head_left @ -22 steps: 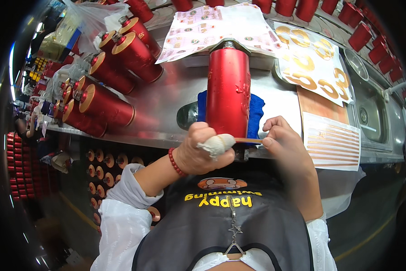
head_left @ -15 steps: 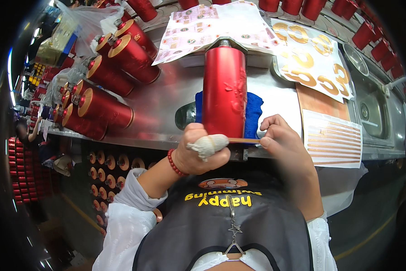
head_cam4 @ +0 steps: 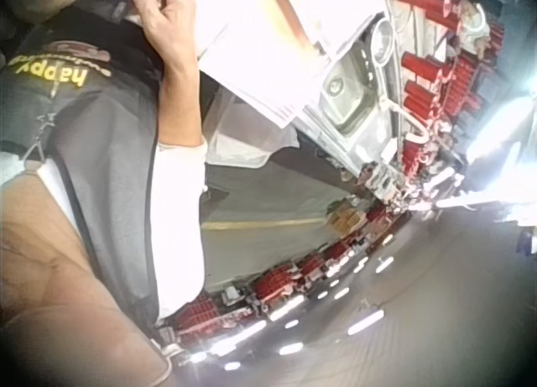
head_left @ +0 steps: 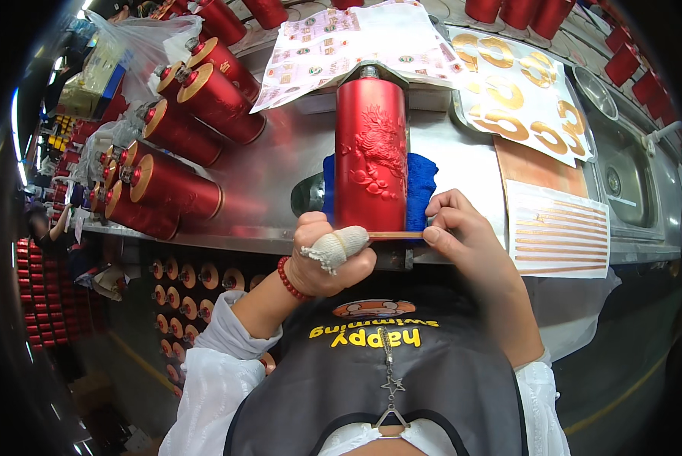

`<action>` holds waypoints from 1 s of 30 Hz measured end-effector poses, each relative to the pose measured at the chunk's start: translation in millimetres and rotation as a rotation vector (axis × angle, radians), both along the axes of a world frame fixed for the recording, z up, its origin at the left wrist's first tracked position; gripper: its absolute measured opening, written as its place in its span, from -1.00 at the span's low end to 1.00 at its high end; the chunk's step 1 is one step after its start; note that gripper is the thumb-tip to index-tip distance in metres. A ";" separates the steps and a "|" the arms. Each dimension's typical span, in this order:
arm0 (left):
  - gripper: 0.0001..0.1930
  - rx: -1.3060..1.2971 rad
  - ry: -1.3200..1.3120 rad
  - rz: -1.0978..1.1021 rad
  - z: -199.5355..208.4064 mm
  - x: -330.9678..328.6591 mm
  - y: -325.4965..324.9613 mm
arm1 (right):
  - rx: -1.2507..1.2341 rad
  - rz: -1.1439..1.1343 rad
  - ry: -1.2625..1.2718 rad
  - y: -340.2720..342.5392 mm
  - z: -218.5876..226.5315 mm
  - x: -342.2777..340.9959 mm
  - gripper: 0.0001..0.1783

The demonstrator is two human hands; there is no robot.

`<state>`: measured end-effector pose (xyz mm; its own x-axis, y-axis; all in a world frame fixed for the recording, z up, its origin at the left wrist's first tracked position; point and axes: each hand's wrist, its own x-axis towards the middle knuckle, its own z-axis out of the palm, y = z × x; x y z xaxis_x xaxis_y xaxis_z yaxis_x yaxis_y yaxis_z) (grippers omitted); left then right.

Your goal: The person applies a red label to a red cylindrical bottle, smooths it with a green cloth, and uses a wooden stick to press the edges. The process is repeated for a second bottle.

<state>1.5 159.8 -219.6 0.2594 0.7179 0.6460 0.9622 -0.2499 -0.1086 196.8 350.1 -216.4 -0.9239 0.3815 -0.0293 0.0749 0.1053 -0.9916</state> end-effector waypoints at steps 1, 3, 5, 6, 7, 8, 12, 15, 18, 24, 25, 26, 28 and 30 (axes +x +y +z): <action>-0.75 -0.004 -0.012 0.010 3.6 1.4 -1.8 | 0.014 0.011 0.000 -0.2 -0.5 -2.2 -0.75; -0.73 0.020 -0.016 -0.047 7.3 2.7 4.5 | 0.031 0.002 -0.012 -0.1 -2.9 -1.9 -0.75; -0.73 0.049 0.025 -0.056 -1.2 3.7 12.7 | 0.049 0.003 -0.013 0.2 -6.7 -2.5 -0.75; -0.73 0.027 0.021 -0.062 -1.2 4.8 15.9 | 0.058 0.004 -0.006 1.0 -8.6 -2.8 -0.75; -0.73 0.020 0.031 -0.075 1.5 5.1 18.4 | 0.062 -0.005 0.001 1.0 -10.0 -1.8 -0.75; -0.73 0.013 0.040 -0.085 4.3 5.2 20.1 | 0.048 -0.003 -0.006 0.1 -9.2 -2.5 -0.75; -0.75 0.084 0.041 -0.067 0.7 1.6 14.2 | 0.012 -0.016 -0.014 -4.0 -3.0 -6.1 -0.76; -0.76 0.080 0.002 -0.031 -7.0 1.0 3.0 | 0.040 -0.015 -0.009 -4.3 -4.9 -5.2 -0.75; -0.70 0.061 -0.010 -0.054 1.6 3.5 12.6 | 0.032 -0.013 -0.017 -4.0 -5.7 -6.0 -0.75; -0.74 0.037 0.044 -0.102 5.2 3.6 20.7 | 0.064 -0.019 0.001 -5.2 -6.6 -5.5 -0.75; -0.75 0.059 0.034 -0.079 0.7 2.5 15.6 | 0.083 -0.020 0.005 -6.1 -5.2 -5.8 -0.76; -0.77 0.080 0.023 -0.055 -1.7 1.9 11.5 | 0.102 -0.021 0.010 -6.7 -4.4 -6.0 -0.76; -0.77 0.078 0.051 -0.007 -4.2 0.8 3.7 | 0.142 -0.014 0.008 -7.4 -4.5 -7.9 -0.75; -0.76 0.069 -0.022 -0.004 -7.0 4.5 5.3 | 0.166 -0.013 0.010 -7.6 -4.0 -7.6 -0.75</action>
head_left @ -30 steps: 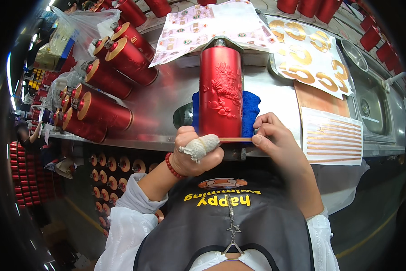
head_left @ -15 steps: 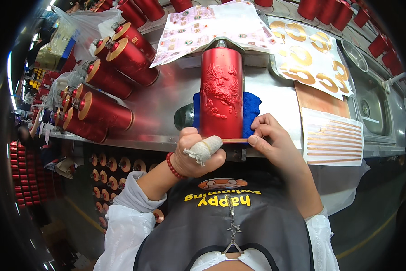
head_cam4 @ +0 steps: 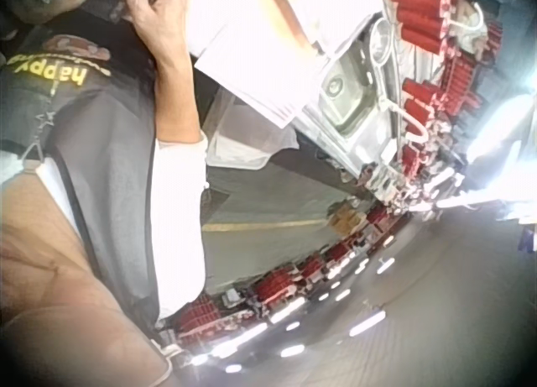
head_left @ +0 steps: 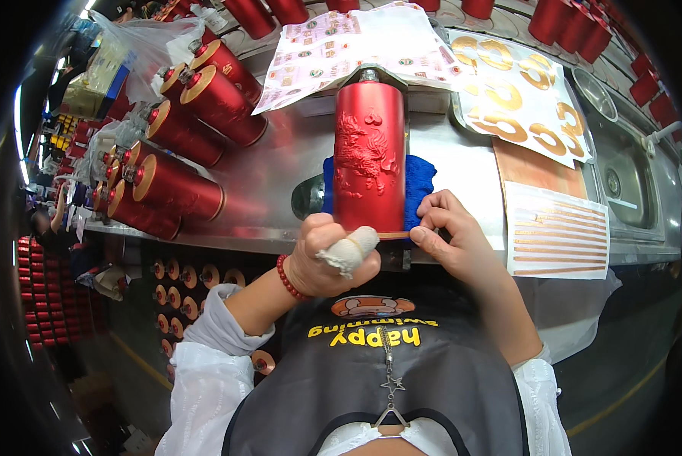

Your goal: The person applies a red label to a red cylindrical bottle, smooths it with a green cloth, and uses a wooden stick to press the edges. The process is repeated for a second bottle.

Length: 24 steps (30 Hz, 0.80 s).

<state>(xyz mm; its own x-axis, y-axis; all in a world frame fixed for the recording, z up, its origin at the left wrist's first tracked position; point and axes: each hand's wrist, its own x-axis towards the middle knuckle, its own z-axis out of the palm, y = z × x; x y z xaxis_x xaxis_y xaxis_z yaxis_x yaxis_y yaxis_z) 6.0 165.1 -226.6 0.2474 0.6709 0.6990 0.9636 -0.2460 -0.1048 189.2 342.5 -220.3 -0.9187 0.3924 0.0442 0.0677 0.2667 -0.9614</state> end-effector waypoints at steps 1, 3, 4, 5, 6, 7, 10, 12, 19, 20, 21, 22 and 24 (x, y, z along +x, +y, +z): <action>-0.76 -0.011 -0.001 -0.007 1.9 0.9 2.5 | 0.005 -0.002 0.005 0.6 0.2 -0.2 -0.76; -0.75 -0.034 -0.005 -0.013 5.7 4.2 5.3 | 0.005 -0.006 0.009 1.4 -0.2 -1.4 -0.77; -0.76 -0.031 0.021 -0.036 11.4 5.4 11.6 | -0.003 -0.014 0.007 1.2 -1.6 -1.2 -0.77; -0.76 -0.029 0.048 -0.058 17.3 6.9 15.3 | -0.011 -0.022 0.004 1.0 -3.0 -1.1 -0.76; -0.76 -0.068 0.135 -0.050 23.1 8.8 15.8 | -0.002 -0.022 0.013 1.1 -3.8 -1.4 -0.77; -0.78 -0.105 0.175 -0.043 25.6 11.5 17.0 | 0.011 -0.021 0.019 1.6 -3.6 -1.9 -0.77; -0.72 -0.250 0.222 -0.006 25.8 25.0 18.0 | 0.025 -0.042 0.038 2.5 -12.0 -0.6 -0.79; -0.66 -0.200 0.111 0.094 33.3 19.8 21.4 | 0.037 -0.057 0.053 2.4 -12.2 -1.0 -0.82; -0.46 -0.076 -0.540 0.080 5.1 3.3 -10.4 | 0.255 -0.055 0.110 -9.9 6.0 -1.2 -0.81; -0.47 -0.086 -0.653 0.081 4.2 6.6 -11.5 | 0.302 -0.060 0.113 -12.7 9.1 -2.8 -0.80; -0.47 -0.096 -0.766 0.081 3.4 8.3 -11.7 | 0.349 -0.066 0.116 -14.5 10.7 -3.9 -0.79; -0.46 -0.083 -0.912 0.038 2.2 7.8 -11.6 | 0.371 -0.065 0.123 -16.0 6.5 -4.9 -0.77; -0.47 -0.088 -1.111 0.042 4.9 13.6 -5.0 | 0.363 -0.078 0.127 -18.1 4.3 -6.4 -0.76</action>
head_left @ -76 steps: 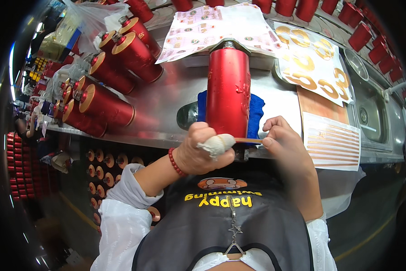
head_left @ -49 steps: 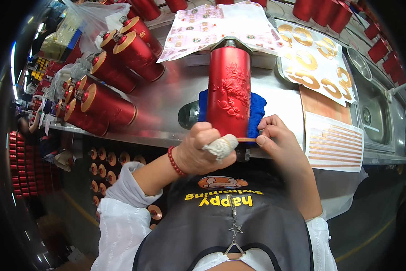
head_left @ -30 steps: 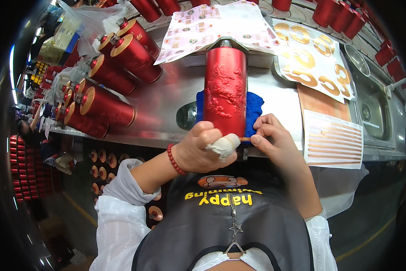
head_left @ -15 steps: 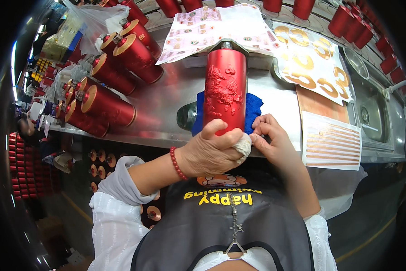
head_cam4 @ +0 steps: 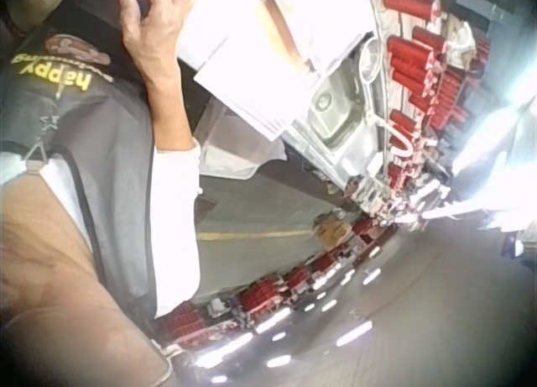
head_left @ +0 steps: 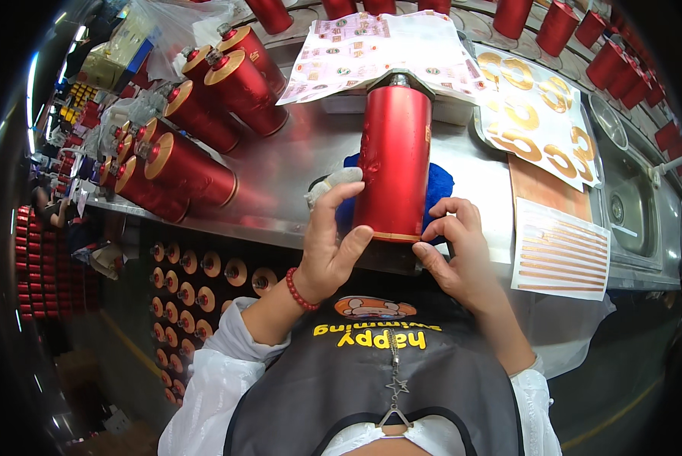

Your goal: The person applies a red label to a red cylindrical bottle, smooths it with a green cloth, and uses a wooden stick to press the edges. The process is repeated for a second bottle.

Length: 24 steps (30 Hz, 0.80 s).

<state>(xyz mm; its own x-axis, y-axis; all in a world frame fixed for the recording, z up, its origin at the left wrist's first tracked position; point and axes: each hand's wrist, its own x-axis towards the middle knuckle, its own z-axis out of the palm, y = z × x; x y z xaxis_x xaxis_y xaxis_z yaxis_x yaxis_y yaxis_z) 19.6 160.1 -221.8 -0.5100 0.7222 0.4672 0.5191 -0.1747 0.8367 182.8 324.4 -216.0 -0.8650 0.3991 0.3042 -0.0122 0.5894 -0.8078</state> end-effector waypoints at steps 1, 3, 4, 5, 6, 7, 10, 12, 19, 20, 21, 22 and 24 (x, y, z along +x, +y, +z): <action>-0.47 -0.004 -0.100 0.002 1.3 1.7 2.5 | -0.006 -0.009 0.002 -0.5 -0.6 -0.3 -0.76; -0.46 -0.046 -0.062 -0.010 1.0 -0.4 2.7 | 0.012 0.001 0.013 -0.4 -2.2 -0.9 -0.76; -0.46 -0.052 -0.057 -0.004 -0.5 -0.4 3.4 | 0.022 0.002 0.017 -0.4 -3.2 -1.0 -0.76; -0.46 -0.058 -0.051 0.001 -1.6 -0.4 4.1 | 0.022 -0.001 0.018 -0.6 -4.1 -1.1 -0.75; -0.46 -0.055 -0.071 -0.012 -0.9 0.0 5.1 | 0.021 -0.003 0.019 -0.8 -5.0 -1.1 -0.75; -0.46 -0.051 -0.090 -0.020 1.6 0.7 5.8 | 0.021 -0.001 0.021 -0.9 -5.5 -1.6 -0.75; -0.47 -0.043 -0.099 -0.019 1.3 1.4 7.4 | 0.028 0.000 0.020 -0.7 -6.4 -2.1 -0.74; -0.48 -0.043 -0.093 -0.015 0.6 1.4 7.7 | 0.025 0.001 0.019 -0.8 -5.8 -2.4 -0.74; -0.48 -0.020 -0.142 -0.016 -0.7 2.7 10.9 | 0.009 -0.025 0.058 -3.2 -4.2 -5.0 -0.77; -0.48 -0.021 -0.156 -0.018 -1.4 2.6 11.0 | 0.008 -0.024 0.057 -3.1 -3.7 -5.0 -0.77; -0.48 -0.029 -0.135 -0.009 -1.5 2.2 11.1 | 0.007 -0.023 0.056 -3.1 -3.1 -5.0 -0.77; -0.47 -0.036 -0.115 -0.001 -1.8 1.5 11.1 | 0.007 -0.022 0.054 -3.3 -3.0 -4.9 -0.77; -0.47 -0.042 -0.099 0.008 -2.5 1.2 11.1 | 0.012 -0.006 0.028 -1.7 -5.2 -3.2 -0.76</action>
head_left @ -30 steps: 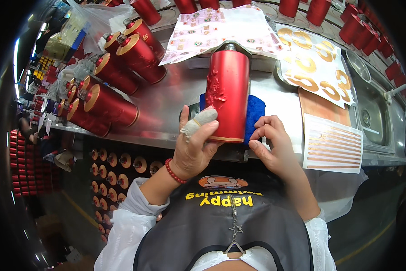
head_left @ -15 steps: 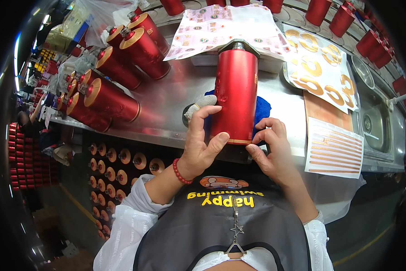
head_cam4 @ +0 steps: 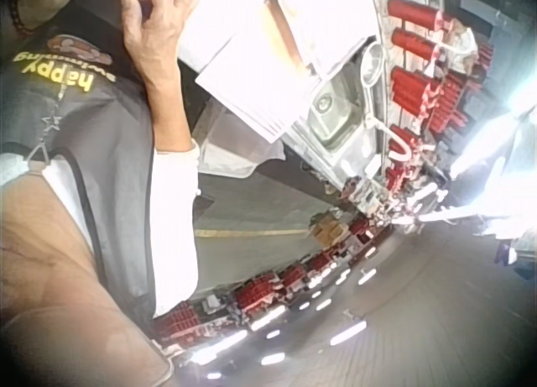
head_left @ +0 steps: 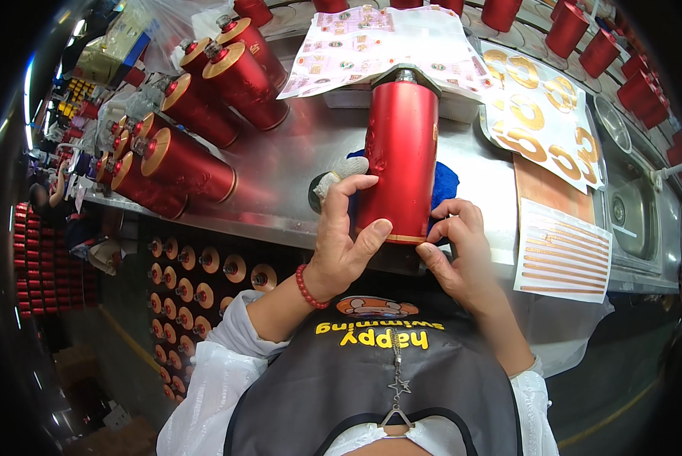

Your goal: The person applies a red label to a red cylindrical bottle, smooths it with a green cloth, and uses a wooden stick to press the edges. The process is repeated for a second bottle.

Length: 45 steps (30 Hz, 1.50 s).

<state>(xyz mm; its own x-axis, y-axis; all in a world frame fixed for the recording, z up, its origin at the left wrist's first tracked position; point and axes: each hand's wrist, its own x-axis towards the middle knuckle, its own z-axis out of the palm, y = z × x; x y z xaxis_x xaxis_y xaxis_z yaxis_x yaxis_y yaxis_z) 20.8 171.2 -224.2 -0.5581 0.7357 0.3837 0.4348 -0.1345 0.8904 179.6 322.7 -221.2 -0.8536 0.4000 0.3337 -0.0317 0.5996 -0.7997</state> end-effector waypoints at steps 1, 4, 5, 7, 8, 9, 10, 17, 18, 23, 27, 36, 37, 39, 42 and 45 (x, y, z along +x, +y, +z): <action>-0.46 0.000 -0.003 0.000 0.1 0.1 0.5 | 0.001 0.006 -0.012 0.5 -0.8 0.6 -0.74; -0.44 0.018 -0.007 -0.018 0.4 -1.1 0.2 | -0.008 0.005 -0.008 0.3 -1.2 0.2 -0.75; -0.43 0.028 -0.007 -0.026 0.3 -1.3 -0.2 | -0.006 0.008 -0.010 0.4 -1.1 0.3 -0.75; -0.41 0.017 -0.014 -0.017 -1.0 -0.4 -0.2 | -0.001 0.011 -0.014 0.8 -0.6 0.4 -0.74; -0.41 0.012 -0.017 -0.013 -1.6 -0.1 -0.1 | -0.005 0.010 -0.016 0.7 -0.7 0.4 -0.74; -0.40 0.011 -0.025 -0.015 -1.9 0.0 0.1 | -0.009 0.010 -0.018 0.6 -0.9 0.4 -0.74; -0.40 0.010 -0.034 -0.016 -2.3 0.1 0.4 | -0.013 0.010 -0.020 0.6 -1.1 0.4 -0.74; -0.37 -0.023 -0.175 -0.165 -4.9 -6.2 -4.5 | -0.027 0.013 -0.027 1.3 -1.2 1.0 -0.74; -0.38 -0.018 -0.149 -0.161 -4.6 -6.0 -4.2 | -0.026 0.015 -0.027 1.4 -1.5 1.0 -0.74; -0.53 0.189 -0.112 -0.025 -6.3 3.1 -4.0 | -0.026 0.025 -0.015 1.6 -3.1 0.4 -0.74; -0.77 0.072 0.673 0.132 -5.5 5.2 -34.3 | -0.026 0.030 -0.008 3.3 -3.2 0.3 -0.74; -0.72 0.143 1.019 -0.175 12.4 5.8 -11.3 | -0.022 0.035 0.012 -0.1 -0.4 -2.6 -0.75; -0.73 0.142 0.914 -0.145 10.7 4.2 -11.3 | -0.023 0.032 0.005 0.8 -1.1 -2.0 -0.75; -0.74 0.138 0.701 -0.086 6.8 0.2 -21.7 | -0.004 0.021 0.005 2.1 -0.4 -0.8 -0.75; -0.69 0.033 0.418 0.096 -4.8 -1.1 -47.0 | -0.006 0.026 0.004 1.5 0.0 -1.2 -0.74; -0.69 0.017 0.534 0.100 -8.0 0.2 -49.0 | 0.005 0.032 0.006 1.4 -0.2 -2.9 -0.72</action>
<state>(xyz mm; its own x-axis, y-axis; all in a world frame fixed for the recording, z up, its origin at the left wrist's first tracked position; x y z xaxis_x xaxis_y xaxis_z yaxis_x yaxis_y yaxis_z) 21.0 122.2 -232.3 -0.3489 0.6800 0.6449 0.8377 -0.0821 0.5398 176.7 324.1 -221.3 -0.8642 0.3705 0.3403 -0.0556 0.6019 -0.7966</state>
